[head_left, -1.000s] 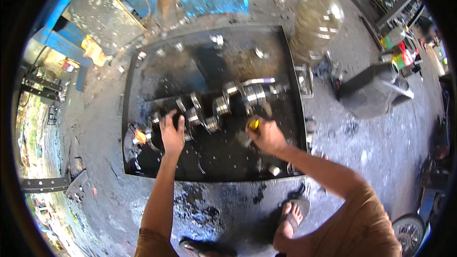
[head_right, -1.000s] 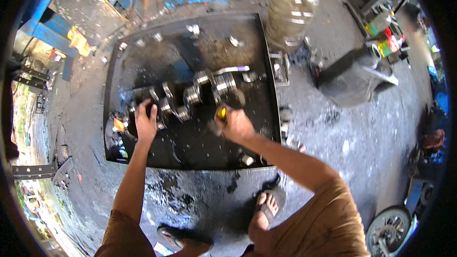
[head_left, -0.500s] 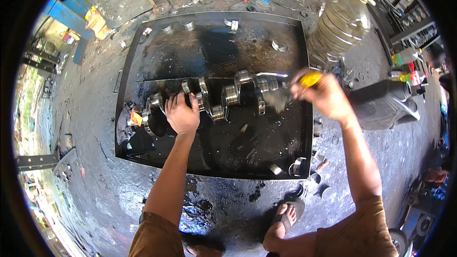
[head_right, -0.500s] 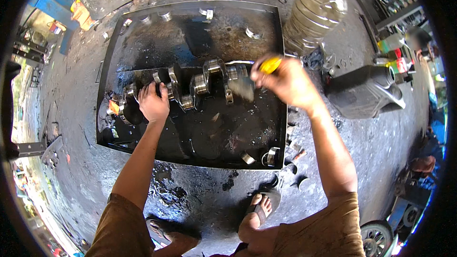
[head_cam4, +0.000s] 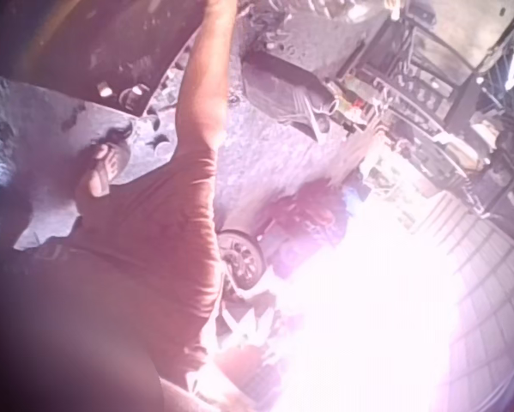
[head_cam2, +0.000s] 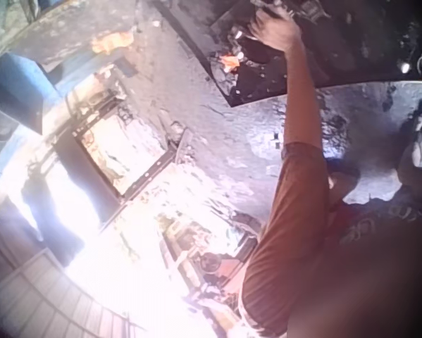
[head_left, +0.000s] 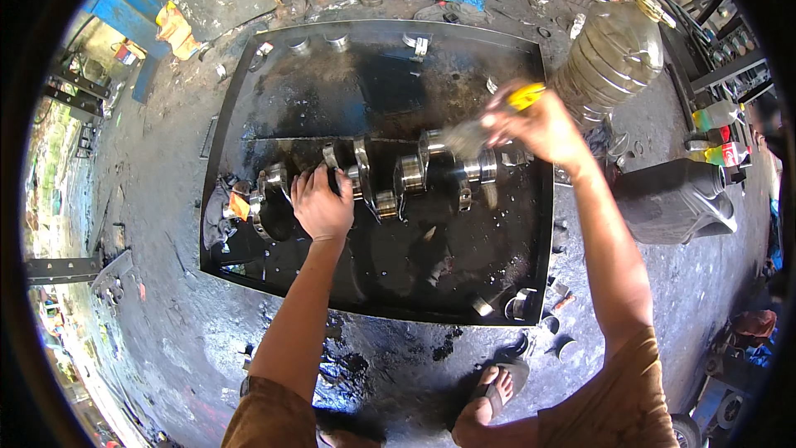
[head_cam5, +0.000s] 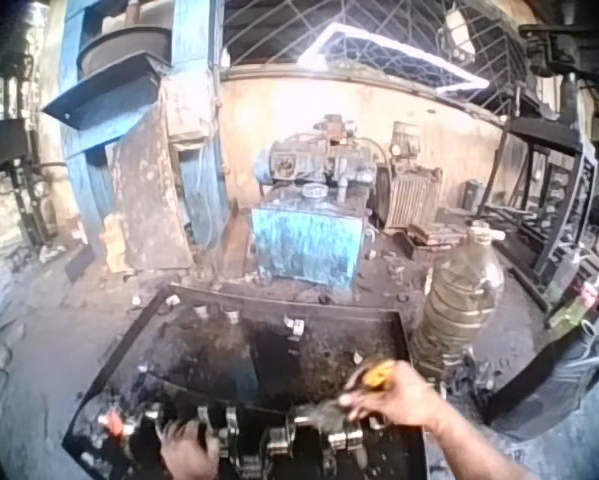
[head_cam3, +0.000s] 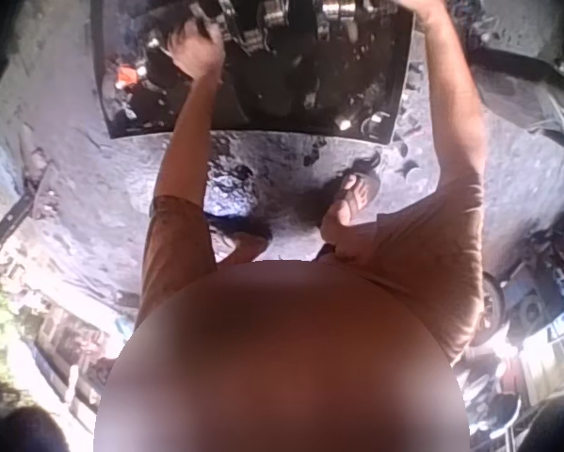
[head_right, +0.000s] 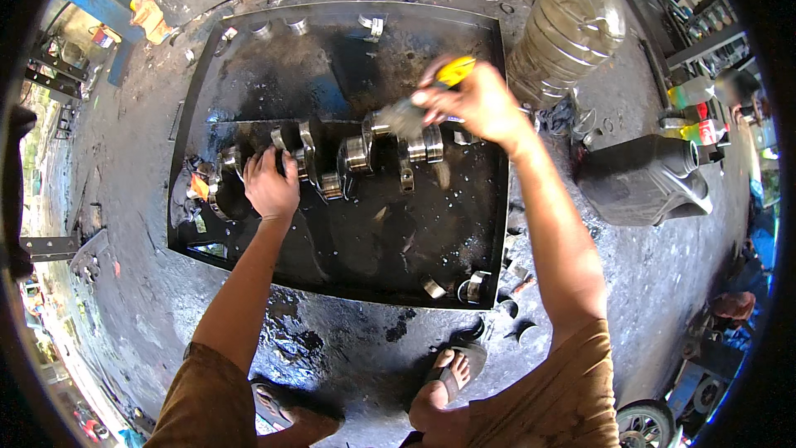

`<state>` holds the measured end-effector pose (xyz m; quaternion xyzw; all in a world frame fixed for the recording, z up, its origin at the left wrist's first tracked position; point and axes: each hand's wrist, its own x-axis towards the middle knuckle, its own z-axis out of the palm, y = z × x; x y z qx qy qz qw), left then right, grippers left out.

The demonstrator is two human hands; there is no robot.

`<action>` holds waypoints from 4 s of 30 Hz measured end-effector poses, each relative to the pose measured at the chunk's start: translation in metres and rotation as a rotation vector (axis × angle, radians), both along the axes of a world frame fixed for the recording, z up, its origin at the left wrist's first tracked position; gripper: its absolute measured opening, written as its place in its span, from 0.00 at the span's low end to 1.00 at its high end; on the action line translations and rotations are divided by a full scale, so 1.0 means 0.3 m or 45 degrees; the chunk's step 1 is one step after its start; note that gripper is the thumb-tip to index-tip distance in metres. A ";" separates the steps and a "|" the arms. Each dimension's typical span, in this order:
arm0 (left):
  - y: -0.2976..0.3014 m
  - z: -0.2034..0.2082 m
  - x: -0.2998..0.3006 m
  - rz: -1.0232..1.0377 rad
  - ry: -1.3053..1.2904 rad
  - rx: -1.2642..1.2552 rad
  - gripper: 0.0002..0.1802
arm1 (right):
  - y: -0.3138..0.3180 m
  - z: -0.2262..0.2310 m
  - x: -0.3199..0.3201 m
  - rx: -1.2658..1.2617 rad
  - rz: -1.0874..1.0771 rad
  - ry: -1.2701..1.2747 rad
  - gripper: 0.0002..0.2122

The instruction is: The person scrubs a crankshaft on a metal tray using a yellow-handled brush and a dark cloth, rotating the crankshaft to clean multiple sides. The person repeatedly wipes and scrubs the crankshaft, then lifts it from the tray.

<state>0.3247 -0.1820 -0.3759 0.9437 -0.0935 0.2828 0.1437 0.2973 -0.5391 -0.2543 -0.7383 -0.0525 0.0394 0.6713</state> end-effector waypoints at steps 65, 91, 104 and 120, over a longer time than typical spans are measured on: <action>0.021 0.012 0.000 -0.085 0.198 -0.003 0.22 | 0.365 0.030 0.099 -0.609 0.378 0.011 0.08; 0.064 0.018 0.009 -0.225 0.399 -0.029 0.26 | 0.500 -0.226 -0.419 -0.996 0.042 -0.651 0.08; 0.127 0.072 -0.036 -0.449 0.470 -0.128 0.29 | 0.495 -0.349 -0.470 -0.828 0.106 -0.232 0.09; 0.439 -0.017 -0.341 0.238 0.273 -0.783 0.21 | 0.479 0.023 0.110 -0.343 0.332 0.118 0.05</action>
